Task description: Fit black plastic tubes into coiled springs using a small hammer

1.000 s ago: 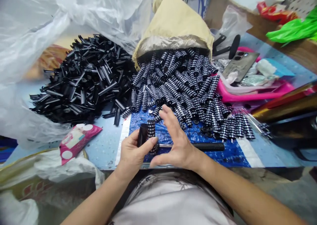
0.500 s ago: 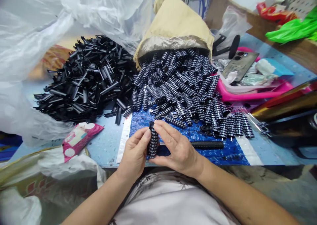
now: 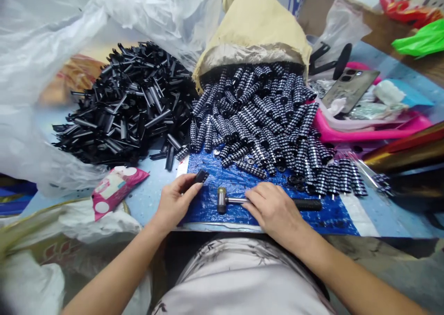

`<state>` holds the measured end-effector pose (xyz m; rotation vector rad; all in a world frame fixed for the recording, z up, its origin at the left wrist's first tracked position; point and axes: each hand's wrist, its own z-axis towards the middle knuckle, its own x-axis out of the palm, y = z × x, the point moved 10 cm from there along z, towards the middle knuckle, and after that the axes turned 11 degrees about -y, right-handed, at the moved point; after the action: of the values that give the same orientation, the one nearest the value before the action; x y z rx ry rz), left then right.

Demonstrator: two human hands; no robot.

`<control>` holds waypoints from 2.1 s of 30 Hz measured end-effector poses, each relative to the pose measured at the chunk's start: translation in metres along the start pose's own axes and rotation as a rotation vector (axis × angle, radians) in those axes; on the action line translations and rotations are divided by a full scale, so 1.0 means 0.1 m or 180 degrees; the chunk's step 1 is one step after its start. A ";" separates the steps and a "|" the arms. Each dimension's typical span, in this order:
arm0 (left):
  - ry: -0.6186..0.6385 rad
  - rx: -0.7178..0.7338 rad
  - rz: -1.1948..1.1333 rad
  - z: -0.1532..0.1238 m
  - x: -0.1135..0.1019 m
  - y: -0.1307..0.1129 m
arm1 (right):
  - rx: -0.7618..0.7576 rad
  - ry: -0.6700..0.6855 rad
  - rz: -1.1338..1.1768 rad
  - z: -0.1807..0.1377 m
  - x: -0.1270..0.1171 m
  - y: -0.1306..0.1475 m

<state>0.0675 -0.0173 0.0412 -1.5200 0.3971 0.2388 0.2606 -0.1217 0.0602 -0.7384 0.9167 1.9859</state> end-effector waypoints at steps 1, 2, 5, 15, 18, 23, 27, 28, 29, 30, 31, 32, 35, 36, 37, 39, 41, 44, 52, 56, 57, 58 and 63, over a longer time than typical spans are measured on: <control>0.0052 0.0202 0.0476 0.04 -0.06 0.01 | 0.0010 0.0040 -0.0079 -0.03 -0.01 -0.02; 0.0142 0.0318 0.0871 0.08 -0.09 0.03 | 0.0028 0.0022 -0.0091 -0.04 -0.03 -0.03; 0.0565 0.0234 0.1272 0.17 -0.09 0.16 | 0.0133 -0.0326 0.0143 0.10 -0.17 0.03; 0.0952 -0.0218 0.0834 0.21 0.07 0.27 | -0.0240 -0.0051 0.0082 0.63 0.13 0.40; 0.1144 -0.0268 0.0903 0.27 0.10 0.29 | -0.0550 -0.0573 0.0742 0.63 -0.09 0.60; 0.1259 -0.0230 0.1099 0.35 0.22 0.27 | -0.0873 0.0079 0.0437 0.53 0.17 0.84; 0.1123 0.0006 0.1269 0.31 0.11 0.10 | -0.0894 0.0162 0.0533 0.41 0.20 0.76; 0.1183 0.0041 0.1289 0.27 0.01 0.06 | -0.0882 0.0057 0.0596 0.38 0.13 0.70; 0.1383 0.0013 0.1293 0.20 -0.11 0.04 | -0.0857 -0.0019 0.0606 0.33 0.06 0.61; 0.1685 -0.0080 0.1265 0.11 -0.24 0.04 | -0.0822 -0.0063 0.0547 0.28 0.01 0.51; 0.2213 -0.0304 0.1206 -0.04 -0.36 0.09 | -0.0788 -0.0092 0.0437 0.22 -0.04 0.41; 0.2720 -0.0647 0.1100 -0.21 -0.50 0.15 | -0.0761 -0.0110 0.0305 0.15 -0.08 0.30; 0.2674 -0.1158 0.0849 -0.26 -0.92 0.21 | -0.0727 -0.0054 0.0034 0.00 -0.13 0.07; 0.2248 -0.1085 0.0859 -0.12 -1.00 0.21 | -0.0729 -0.0019 0.0026 -0.02 -0.12 0.04; 0.1669 -0.0925 0.0934 0.06 -1.07 0.20 | -0.0729 0.0018 0.0058 -0.02 -0.11 0.03; 0.0403 -0.0570 0.1162 0.42 -1.18 0.18 | -0.0731 0.0058 0.0189 0.08 -0.07 0.07; -0.0434 -0.0371 0.1423 0.66 -1.14 0.21 | -0.0775 0.0042 0.0308 0.29 -0.01 0.19; -0.0683 -0.0283 0.1603 0.92 -0.92 0.32 | -0.0748 0.0337 0.0132 0.76 0.31 0.41; -0.0858 -0.0435 0.1194 0.82 -1.20 0.48 | 0.0298 0.1385 -0.0534 1.66 1.41 0.47; -0.1029 -0.0708 0.0524 0.56 -1.35 0.57 | 0.0374 0.1531 -0.0560 1.61 1.49 0.43; -0.1020 -0.0795 0.0295 0.52 -1.33 0.58 | 0.0404 0.1571 -0.0561 1.59 1.48 0.42; -0.0990 -0.0882 0.0046 0.49 -1.28 0.58 | 0.0450 0.1595 -0.0561 1.57 1.46 0.40; -0.0845 -0.1139 -0.1138 0.40 -0.95 0.42 | 0.0748 0.1475 -0.0393 1.47 1.24 0.27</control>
<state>-0.0316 0.0330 0.0408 -1.8496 -0.1391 0.2326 0.1509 0.0385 0.0595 -1.1123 1.3133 1.5891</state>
